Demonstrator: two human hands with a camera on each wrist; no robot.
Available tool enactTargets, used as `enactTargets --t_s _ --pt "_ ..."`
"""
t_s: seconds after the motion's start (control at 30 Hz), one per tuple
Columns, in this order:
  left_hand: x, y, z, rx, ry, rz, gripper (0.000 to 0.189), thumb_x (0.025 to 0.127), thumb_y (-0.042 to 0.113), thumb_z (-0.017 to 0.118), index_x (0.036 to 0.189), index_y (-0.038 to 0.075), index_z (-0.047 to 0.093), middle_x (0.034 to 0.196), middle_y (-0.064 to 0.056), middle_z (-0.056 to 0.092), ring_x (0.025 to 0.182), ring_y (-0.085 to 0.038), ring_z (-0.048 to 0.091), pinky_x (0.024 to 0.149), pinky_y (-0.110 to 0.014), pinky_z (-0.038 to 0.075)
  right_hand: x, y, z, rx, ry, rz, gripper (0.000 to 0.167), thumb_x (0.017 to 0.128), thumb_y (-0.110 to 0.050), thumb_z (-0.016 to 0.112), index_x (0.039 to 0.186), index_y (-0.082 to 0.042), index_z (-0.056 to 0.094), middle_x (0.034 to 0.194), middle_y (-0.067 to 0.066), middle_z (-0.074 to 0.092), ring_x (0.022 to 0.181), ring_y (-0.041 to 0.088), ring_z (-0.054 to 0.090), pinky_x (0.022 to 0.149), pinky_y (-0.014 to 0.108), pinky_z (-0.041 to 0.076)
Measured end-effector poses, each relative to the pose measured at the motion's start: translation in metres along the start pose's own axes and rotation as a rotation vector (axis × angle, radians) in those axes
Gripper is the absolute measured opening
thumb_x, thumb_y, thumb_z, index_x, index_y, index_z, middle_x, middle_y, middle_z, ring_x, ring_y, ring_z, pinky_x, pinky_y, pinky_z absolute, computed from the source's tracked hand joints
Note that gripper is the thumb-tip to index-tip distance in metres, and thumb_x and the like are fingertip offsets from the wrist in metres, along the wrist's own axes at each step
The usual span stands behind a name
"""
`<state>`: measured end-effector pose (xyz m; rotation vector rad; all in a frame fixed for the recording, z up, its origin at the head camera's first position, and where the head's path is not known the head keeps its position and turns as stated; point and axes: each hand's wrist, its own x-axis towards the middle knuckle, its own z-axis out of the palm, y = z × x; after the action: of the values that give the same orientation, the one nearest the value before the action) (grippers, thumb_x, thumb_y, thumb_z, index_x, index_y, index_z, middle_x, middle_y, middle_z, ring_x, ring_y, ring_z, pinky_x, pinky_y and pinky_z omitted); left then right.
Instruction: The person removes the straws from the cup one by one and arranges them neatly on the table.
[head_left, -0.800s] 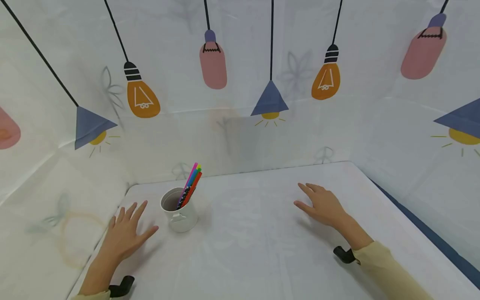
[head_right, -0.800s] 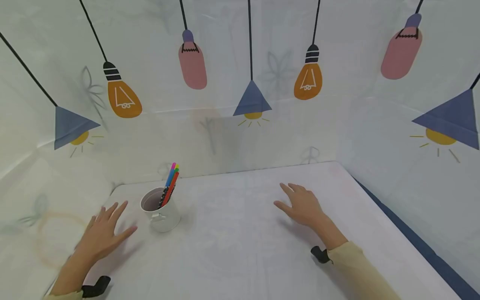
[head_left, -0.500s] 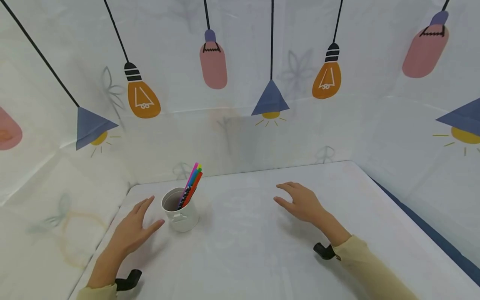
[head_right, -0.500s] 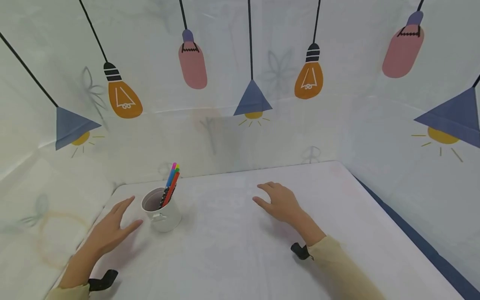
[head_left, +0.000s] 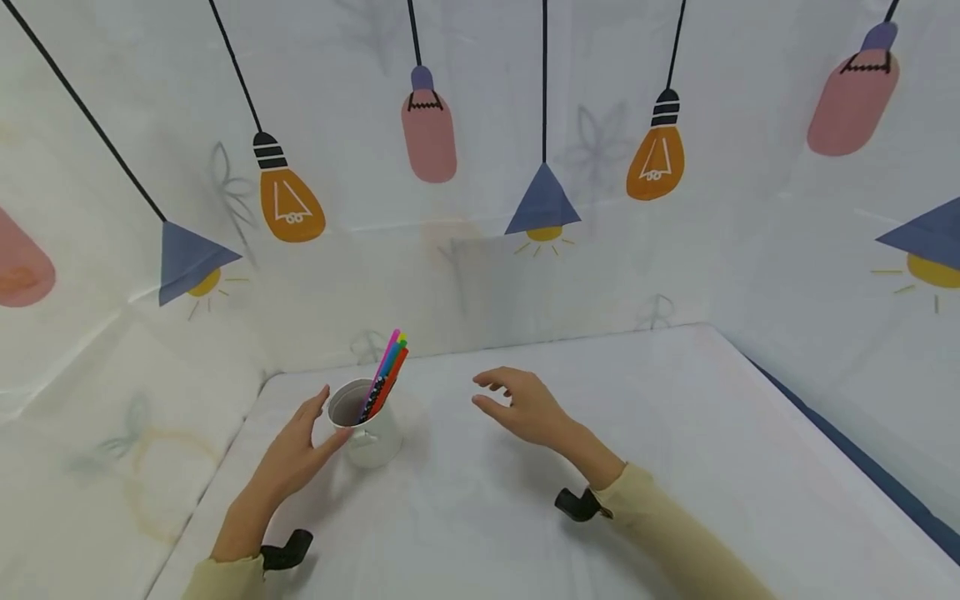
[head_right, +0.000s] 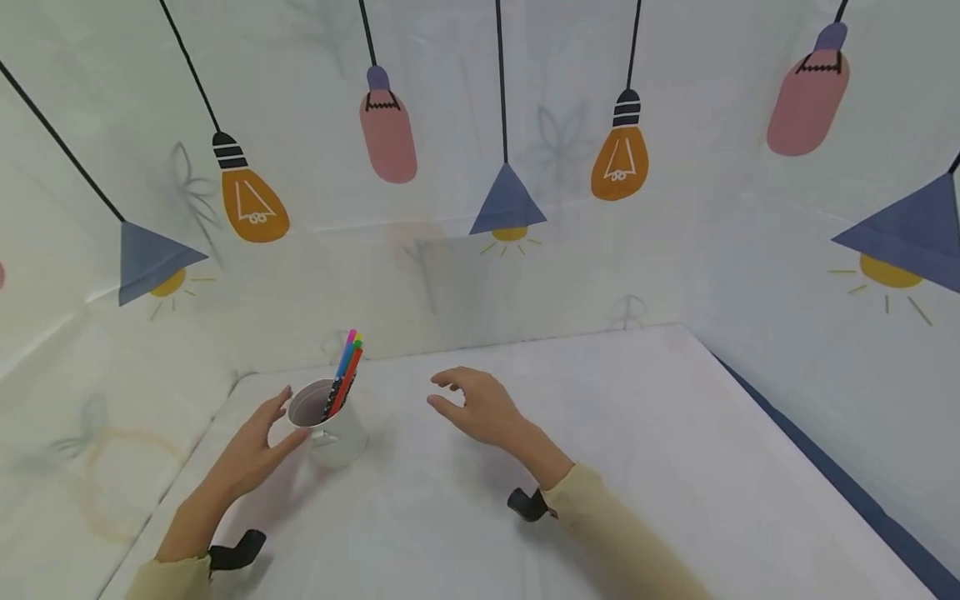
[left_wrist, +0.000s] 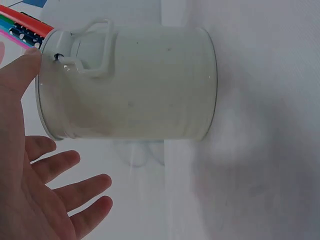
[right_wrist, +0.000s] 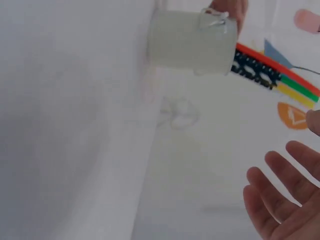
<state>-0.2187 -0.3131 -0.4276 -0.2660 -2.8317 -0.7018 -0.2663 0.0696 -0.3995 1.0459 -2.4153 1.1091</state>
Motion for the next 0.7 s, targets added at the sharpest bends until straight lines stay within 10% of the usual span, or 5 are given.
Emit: enactTargets --t_s 0.7 --pt "0.008 0.01 0.022 -0.28 0.04 -0.028 0.076 0.098 0.04 0.058 0.154 0.005 0.021 0.151 -0.025 0.029 0.116 -0.048 0.052 0.091 -0.053 0.048 0.071 -0.045 0.057 0.331 0.183 0.022 0.03 0.09 -0.019 0.072 0.114 -0.003 0.068 0.106 0.008 0.069 0.082 0.014 0.066 0.071 0.023 0.055"
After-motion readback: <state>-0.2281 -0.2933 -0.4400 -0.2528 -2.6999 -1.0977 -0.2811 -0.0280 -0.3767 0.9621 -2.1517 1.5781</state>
